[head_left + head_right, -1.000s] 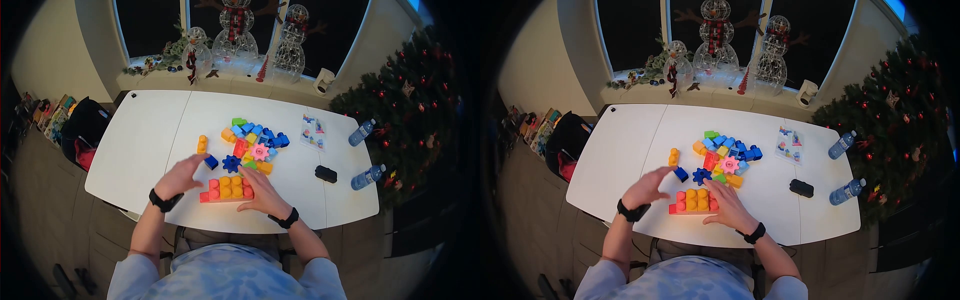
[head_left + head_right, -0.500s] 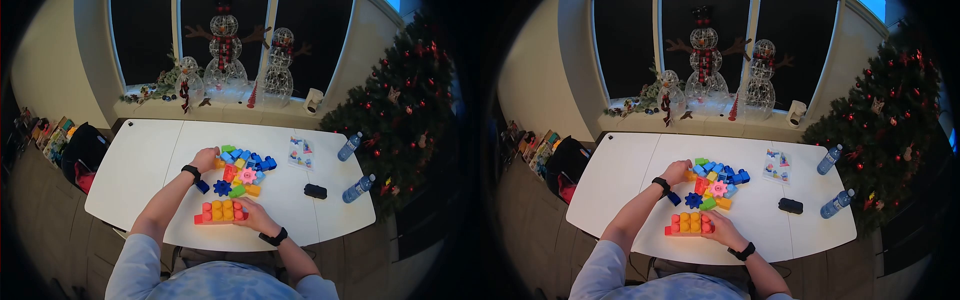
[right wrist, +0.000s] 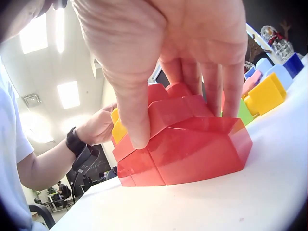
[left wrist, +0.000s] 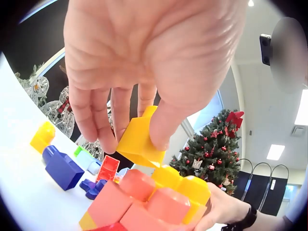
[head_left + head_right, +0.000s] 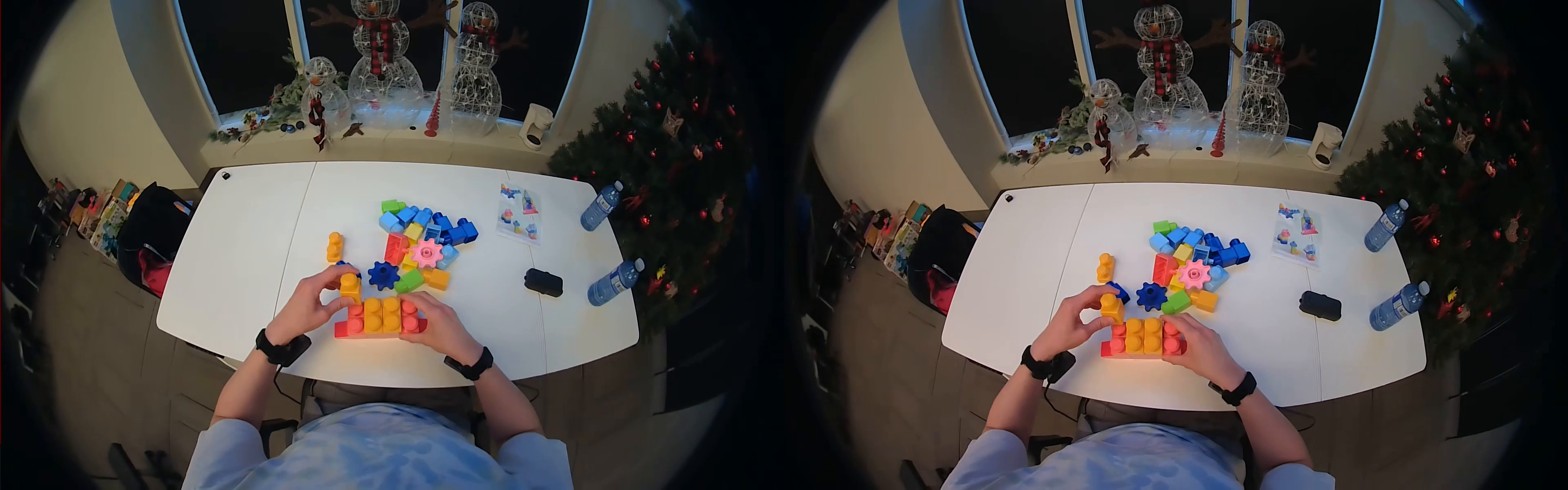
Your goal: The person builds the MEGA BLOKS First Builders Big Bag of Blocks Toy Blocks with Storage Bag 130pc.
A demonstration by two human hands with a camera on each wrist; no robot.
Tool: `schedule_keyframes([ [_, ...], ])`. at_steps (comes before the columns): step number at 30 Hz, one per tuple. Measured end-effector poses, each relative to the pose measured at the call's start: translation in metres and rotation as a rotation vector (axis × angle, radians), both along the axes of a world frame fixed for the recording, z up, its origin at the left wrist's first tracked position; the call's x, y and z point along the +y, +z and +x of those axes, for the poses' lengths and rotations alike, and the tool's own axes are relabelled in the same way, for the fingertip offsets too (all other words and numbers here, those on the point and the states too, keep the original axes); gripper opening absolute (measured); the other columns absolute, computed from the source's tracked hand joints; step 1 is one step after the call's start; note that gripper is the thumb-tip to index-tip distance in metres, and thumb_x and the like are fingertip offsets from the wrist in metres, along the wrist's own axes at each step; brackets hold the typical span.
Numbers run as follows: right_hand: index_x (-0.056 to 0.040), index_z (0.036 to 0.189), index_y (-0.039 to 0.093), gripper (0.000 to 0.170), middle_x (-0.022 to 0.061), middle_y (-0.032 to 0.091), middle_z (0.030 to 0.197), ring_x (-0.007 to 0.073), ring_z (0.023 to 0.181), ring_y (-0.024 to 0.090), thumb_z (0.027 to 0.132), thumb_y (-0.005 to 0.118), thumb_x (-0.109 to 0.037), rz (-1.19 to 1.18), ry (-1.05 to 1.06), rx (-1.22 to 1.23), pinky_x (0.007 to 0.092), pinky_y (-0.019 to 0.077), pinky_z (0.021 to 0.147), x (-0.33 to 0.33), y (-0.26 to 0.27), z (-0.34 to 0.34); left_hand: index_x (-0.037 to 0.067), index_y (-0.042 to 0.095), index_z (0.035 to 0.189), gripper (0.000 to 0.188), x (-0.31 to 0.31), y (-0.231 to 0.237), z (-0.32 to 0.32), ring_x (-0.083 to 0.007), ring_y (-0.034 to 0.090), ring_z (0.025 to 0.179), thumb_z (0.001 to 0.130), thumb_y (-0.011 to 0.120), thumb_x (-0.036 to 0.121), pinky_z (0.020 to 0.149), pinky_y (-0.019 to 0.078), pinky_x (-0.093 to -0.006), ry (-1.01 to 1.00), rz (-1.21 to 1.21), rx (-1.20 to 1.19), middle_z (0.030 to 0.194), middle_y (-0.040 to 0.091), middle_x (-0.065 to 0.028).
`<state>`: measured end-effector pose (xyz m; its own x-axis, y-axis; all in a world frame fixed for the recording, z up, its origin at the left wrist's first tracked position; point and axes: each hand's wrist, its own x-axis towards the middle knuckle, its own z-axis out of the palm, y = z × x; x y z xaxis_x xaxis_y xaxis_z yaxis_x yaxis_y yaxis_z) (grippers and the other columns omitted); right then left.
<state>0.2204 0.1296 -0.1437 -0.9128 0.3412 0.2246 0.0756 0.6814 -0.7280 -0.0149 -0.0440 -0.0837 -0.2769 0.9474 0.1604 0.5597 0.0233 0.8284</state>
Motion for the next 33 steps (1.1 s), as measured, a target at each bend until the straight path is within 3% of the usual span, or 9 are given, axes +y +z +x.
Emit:
schedule_keyframes([
  [3,-0.0088,0.141,0.055,0.074,0.0132,0.062,0.132,0.0339,0.115,0.065,0.075,0.087,-0.018,-0.010,-0.008,-0.011,0.0410,0.0556,0.096,-0.002,0.003,-0.001,0.006,0.061,0.138,0.046,-0.011,-0.013,0.007,-0.0248,0.067,0.119,0.094,0.073,0.004,0.103,0.0520,-0.0366,0.001,0.063,0.018,0.131,0.069,-0.0118],
  [18,-0.0079,0.144,0.053,0.077,0.0153,0.061,0.135,0.0350,0.118,0.064,0.076,0.087,-0.020,0.013,-0.010,-0.026,0.0414,0.0549,0.097,-0.002,0.004,-0.002,0.001,0.068,0.128,0.032,-0.018,-0.036,0.019,-0.0224,0.071,0.111,0.097,0.069,0.009,0.100,0.0536,-0.0343,0.103,0.060,-0.077,0.120,0.075,-0.0117],
  [21,-0.0079,0.145,0.053,0.078,0.0151,0.061,0.137,0.0350,0.120,0.063,0.076,0.088,-0.022,0.050,0.009,-0.022,0.0419,0.0541,0.098,-0.001,0.011,0.004,0.004,0.058,0.142,0.047,-0.022,-0.042,0.018,-0.0233,0.067,0.120,0.098,0.070,0.012,0.106,0.0507,-0.0353,0.051,0.013,-0.061,0.134,0.069,-0.0121],
  [23,-0.0077,0.145,0.053,0.078,0.0149,0.060,0.139,0.0349,0.121,0.063,0.076,0.089,-0.023,0.087,0.024,-0.021,0.0423,0.0535,0.099,0.008,0.018,0.008,0.010,0.040,0.157,0.078,-0.026,-0.048,0.022,-0.0257,0.060,0.131,0.090,0.080,0.014,0.113,0.0461,-0.0380,0.054,0.049,-0.269,0.147,0.059,-0.0132],
  [24,-0.0077,0.144,0.054,0.076,0.0148,0.061,0.138,0.0346,0.121,0.062,0.078,0.088,-0.023,0.007,-0.059,0.023,0.0424,0.0532,0.099,0.017,0.023,0.011,0.010,0.040,0.157,0.078,-0.026,-0.049,0.022,-0.0257,0.060,0.131,0.090,0.080,0.014,0.113,0.0461,-0.0380,0.049,0.052,-0.269,0.147,0.059,-0.0132],
  [26,-0.0056,0.137,0.060,0.062,0.0136,0.066,0.131,0.0330,0.117,0.063,0.081,0.085,-0.016,-0.126,-0.211,0.008,0.0430,0.0530,0.096,0.033,0.036,0.014,0.011,0.027,0.162,0.105,-0.030,-0.054,0.025,-0.0270,0.054,0.138,0.079,0.090,0.011,0.118,0.0421,-0.0413,0.031,0.024,-0.160,0.152,0.051,-0.0141],
  [27,-0.0056,0.137,0.060,0.062,0.0136,0.066,0.131,0.0330,0.117,0.063,0.081,0.085,-0.016,-0.128,-0.211,0.001,0.0430,0.0530,0.096,0.040,0.033,0.014,0.011,0.027,0.162,0.105,-0.031,-0.059,0.027,-0.0270,0.054,0.138,0.079,0.090,0.011,0.118,0.0421,-0.0413,0.032,0.022,-0.167,0.152,0.051,-0.0141],
  [30,-0.0030,0.119,0.063,0.045,0.0111,0.069,0.110,0.0331,0.102,0.064,0.079,0.082,-0.008,0.348,-0.295,0.031,0.0445,0.0544,0.087,0.058,0.007,0.003,0.006,0.036,0.156,0.103,-0.026,-0.073,0.027,-0.0260,0.057,0.135,0.071,0.095,0.007,0.116,0.0446,-0.0415,0.047,0.037,-0.220,0.144,0.057,-0.0140],
  [33,-0.0037,0.118,0.063,0.044,0.0131,0.068,0.106,0.0345,0.104,0.063,0.078,0.081,-0.005,0.386,-0.328,-0.092,0.0450,0.0548,0.088,0.056,-0.005,-0.009,0.001,0.043,0.149,0.090,-0.025,-0.077,0.029,-0.0243,0.060,0.130,0.074,0.093,0.007,0.113,0.0489,-0.0406,0.064,0.044,-0.197,0.140,0.060,-0.0137],
])
